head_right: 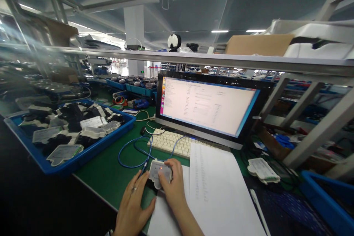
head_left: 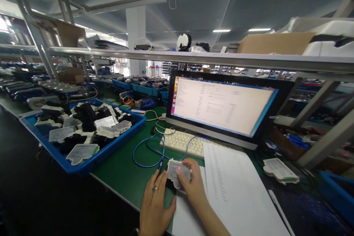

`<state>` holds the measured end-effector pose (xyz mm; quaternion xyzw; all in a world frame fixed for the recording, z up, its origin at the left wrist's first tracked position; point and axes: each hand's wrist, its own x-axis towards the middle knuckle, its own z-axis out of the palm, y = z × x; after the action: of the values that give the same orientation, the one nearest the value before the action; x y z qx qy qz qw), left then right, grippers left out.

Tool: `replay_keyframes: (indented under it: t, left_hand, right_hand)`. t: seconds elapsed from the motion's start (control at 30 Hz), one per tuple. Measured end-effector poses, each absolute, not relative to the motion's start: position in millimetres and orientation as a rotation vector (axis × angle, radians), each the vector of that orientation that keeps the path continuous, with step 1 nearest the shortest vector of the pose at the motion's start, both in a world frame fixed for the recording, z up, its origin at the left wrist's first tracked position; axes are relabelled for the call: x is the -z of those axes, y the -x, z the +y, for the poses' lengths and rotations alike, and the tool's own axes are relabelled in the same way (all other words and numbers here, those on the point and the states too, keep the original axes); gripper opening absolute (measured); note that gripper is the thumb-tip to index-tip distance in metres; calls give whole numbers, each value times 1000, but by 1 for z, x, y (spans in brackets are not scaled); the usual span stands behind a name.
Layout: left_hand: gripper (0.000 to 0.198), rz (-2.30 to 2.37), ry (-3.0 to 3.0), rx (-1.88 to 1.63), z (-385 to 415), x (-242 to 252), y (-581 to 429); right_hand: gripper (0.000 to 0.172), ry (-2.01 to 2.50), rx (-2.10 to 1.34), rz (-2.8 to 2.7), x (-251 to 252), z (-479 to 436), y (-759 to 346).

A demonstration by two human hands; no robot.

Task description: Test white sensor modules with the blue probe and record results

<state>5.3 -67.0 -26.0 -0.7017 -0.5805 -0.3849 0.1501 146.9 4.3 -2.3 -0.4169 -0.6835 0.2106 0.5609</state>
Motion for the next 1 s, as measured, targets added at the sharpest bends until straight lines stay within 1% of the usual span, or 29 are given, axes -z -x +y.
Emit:
replay_keyframes:
  t: [0.27,1.0]
  left_hand:
    - [60,-1691,2027,1084,-68,26,-6]
    - [58,-1742,2080,1168,-69,19,-6]
  right_hand:
    - [18,989,-504,-1618,1,3,-146]
    - [20,980,-524,-1605,1,2,-146]
